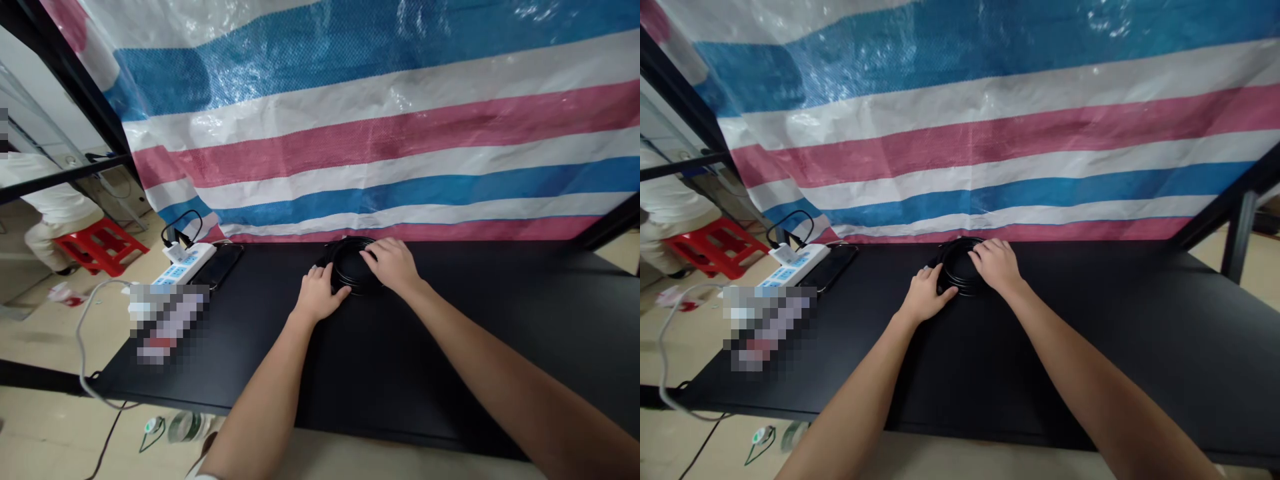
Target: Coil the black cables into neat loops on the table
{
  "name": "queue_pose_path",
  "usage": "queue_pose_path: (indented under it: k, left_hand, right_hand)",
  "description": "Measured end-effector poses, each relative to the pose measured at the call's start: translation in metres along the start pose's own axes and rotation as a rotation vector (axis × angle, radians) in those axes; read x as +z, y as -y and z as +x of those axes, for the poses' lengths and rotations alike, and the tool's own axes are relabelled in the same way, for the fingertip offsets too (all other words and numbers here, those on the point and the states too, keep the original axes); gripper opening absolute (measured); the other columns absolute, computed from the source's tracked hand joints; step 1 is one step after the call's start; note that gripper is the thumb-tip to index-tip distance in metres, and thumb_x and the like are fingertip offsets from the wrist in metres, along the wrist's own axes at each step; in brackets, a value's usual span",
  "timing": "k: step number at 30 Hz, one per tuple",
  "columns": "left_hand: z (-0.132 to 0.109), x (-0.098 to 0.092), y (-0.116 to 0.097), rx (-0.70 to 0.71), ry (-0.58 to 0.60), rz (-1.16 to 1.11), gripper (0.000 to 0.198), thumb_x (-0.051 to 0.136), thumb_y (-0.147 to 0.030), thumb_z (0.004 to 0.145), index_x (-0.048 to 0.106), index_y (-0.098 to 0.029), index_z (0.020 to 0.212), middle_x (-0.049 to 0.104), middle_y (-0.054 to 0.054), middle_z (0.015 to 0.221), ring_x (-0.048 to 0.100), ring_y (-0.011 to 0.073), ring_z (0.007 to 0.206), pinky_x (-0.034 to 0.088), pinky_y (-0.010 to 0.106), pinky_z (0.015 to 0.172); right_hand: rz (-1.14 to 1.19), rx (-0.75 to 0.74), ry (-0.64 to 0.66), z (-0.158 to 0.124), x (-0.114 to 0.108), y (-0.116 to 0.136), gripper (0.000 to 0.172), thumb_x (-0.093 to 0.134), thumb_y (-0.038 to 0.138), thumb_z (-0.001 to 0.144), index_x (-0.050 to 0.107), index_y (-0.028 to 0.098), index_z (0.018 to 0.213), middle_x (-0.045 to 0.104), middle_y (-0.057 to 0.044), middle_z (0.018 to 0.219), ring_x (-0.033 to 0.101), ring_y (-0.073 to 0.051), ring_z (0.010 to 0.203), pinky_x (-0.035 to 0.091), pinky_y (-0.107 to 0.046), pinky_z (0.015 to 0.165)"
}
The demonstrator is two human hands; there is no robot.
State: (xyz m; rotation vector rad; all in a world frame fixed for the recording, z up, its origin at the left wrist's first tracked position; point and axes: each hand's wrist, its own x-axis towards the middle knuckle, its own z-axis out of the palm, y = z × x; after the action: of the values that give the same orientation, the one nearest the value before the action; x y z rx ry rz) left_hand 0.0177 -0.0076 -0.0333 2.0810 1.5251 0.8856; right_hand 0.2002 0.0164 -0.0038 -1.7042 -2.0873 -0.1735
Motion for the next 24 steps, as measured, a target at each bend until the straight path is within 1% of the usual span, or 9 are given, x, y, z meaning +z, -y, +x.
queue_pose_path:
  k: [3,6,9,11,13,16,18,20,24]
  left_hand:
    - [-0.001,-0.004,-0.004,0.032,0.137,0.068,0.057,0.062,-0.039,0.073,0.054,-0.018,0.125,0.060,0.019,0.125,0.047,0.0372,0.124,0.033,0.053,0.102]
    - [-0.003,-0.008,-0.010,0.094,0.248,0.038,0.062,0.060,-0.032,0.073,0.049,-0.017,0.132,0.058,0.019,0.129,0.048,0.0349,0.124,0.033,0.053,0.103]
    - [-0.005,-0.009,-0.013,0.171,0.293,-0.056,0.069,0.063,-0.025,0.067,0.047,-0.017,0.134,0.061,0.016,0.126,0.054,0.0316,0.118,0.036,0.050,0.102]
    - [-0.005,-0.011,-0.012,0.180,0.276,-0.138,0.067,0.063,-0.023,0.065,0.051,-0.019,0.131,0.068,0.012,0.115,0.062,0.0277,0.105,0.043,0.044,0.096]
    - [-0.004,-0.013,-0.009,0.145,0.197,-0.219,0.054,0.060,-0.022,0.066,0.060,-0.022,0.120,0.073,0.006,0.097,0.067,0.0225,0.085,0.049,0.038,0.086]
    - [0.000,-0.019,-0.002,0.049,-0.007,-0.305,0.029,0.059,-0.021,0.066,0.069,-0.024,0.093,0.072,0.000,0.072,0.064,0.0179,0.066,0.051,0.031,0.072]
    - [0.003,-0.024,0.002,-0.042,-0.147,-0.347,0.018,0.060,-0.020,0.064,0.069,-0.023,0.079,0.069,0.000,0.063,0.062,0.0171,0.060,0.050,0.030,0.068]
    - [0.006,-0.029,0.006,-0.156,-0.260,-0.390,0.012,0.059,-0.021,0.064,0.068,-0.022,0.072,0.067,0.000,0.060,0.061,0.0169,0.059,0.049,0.030,0.067]
    - [0.009,-0.035,0.009,-0.325,-0.361,-0.421,0.010,0.055,-0.020,0.064,0.065,-0.020,0.067,0.066,0.002,0.061,0.064,0.0185,0.065,0.048,0.030,0.071]
  right_hand:
    - [0.017,-0.010,0.094,-0.015,-0.003,0.012,0.029,0.044,0.035,0.090,0.068,0.019,0.087,0.071,-0.011,0.093,0.062,-0.026,0.095,0.041,-0.037,0.086]
    - [0.029,-0.042,0.219,-0.027,-0.006,0.018,0.030,0.046,0.040,0.090,0.067,0.018,0.089,0.072,-0.010,0.093,0.063,-0.025,0.093,0.040,-0.037,0.085]
    - [0.021,-0.066,0.265,-0.034,-0.006,0.014,0.031,0.051,0.044,0.087,0.065,0.017,0.092,0.071,-0.011,0.095,0.063,-0.025,0.094,0.039,-0.037,0.086]
    - [0.015,-0.045,0.265,-0.037,-0.006,0.006,0.034,0.055,0.048,0.083,0.064,0.017,0.090,0.071,-0.010,0.093,0.063,-0.026,0.093,0.039,-0.038,0.086]
    - [0.024,-0.032,0.242,-0.040,-0.005,-0.003,0.034,0.056,0.051,0.081,0.063,0.018,0.088,0.070,-0.009,0.091,0.063,-0.026,0.090,0.039,-0.039,0.085]
    - [0.042,-0.017,0.192,-0.045,-0.004,-0.018,0.032,0.055,0.051,0.080,0.062,0.020,0.085,0.069,-0.007,0.085,0.062,-0.025,0.086,0.038,-0.039,0.083]
    - [0.046,0.018,0.191,-0.047,-0.006,-0.026,0.033,0.055,0.053,0.078,0.062,0.021,0.083,0.068,-0.006,0.081,0.061,-0.025,0.084,0.038,-0.039,0.081]
    - [0.039,0.074,0.212,-0.049,-0.009,-0.031,0.034,0.055,0.055,0.077,0.061,0.021,0.079,0.067,-0.006,0.078,0.061,-0.025,0.083,0.038,-0.039,0.080]
    - [0.035,0.185,0.218,-0.048,-0.014,-0.037,0.035,0.055,0.055,0.075,0.060,0.021,0.075,0.066,-0.006,0.075,0.061,-0.026,0.083,0.037,-0.039,0.080]
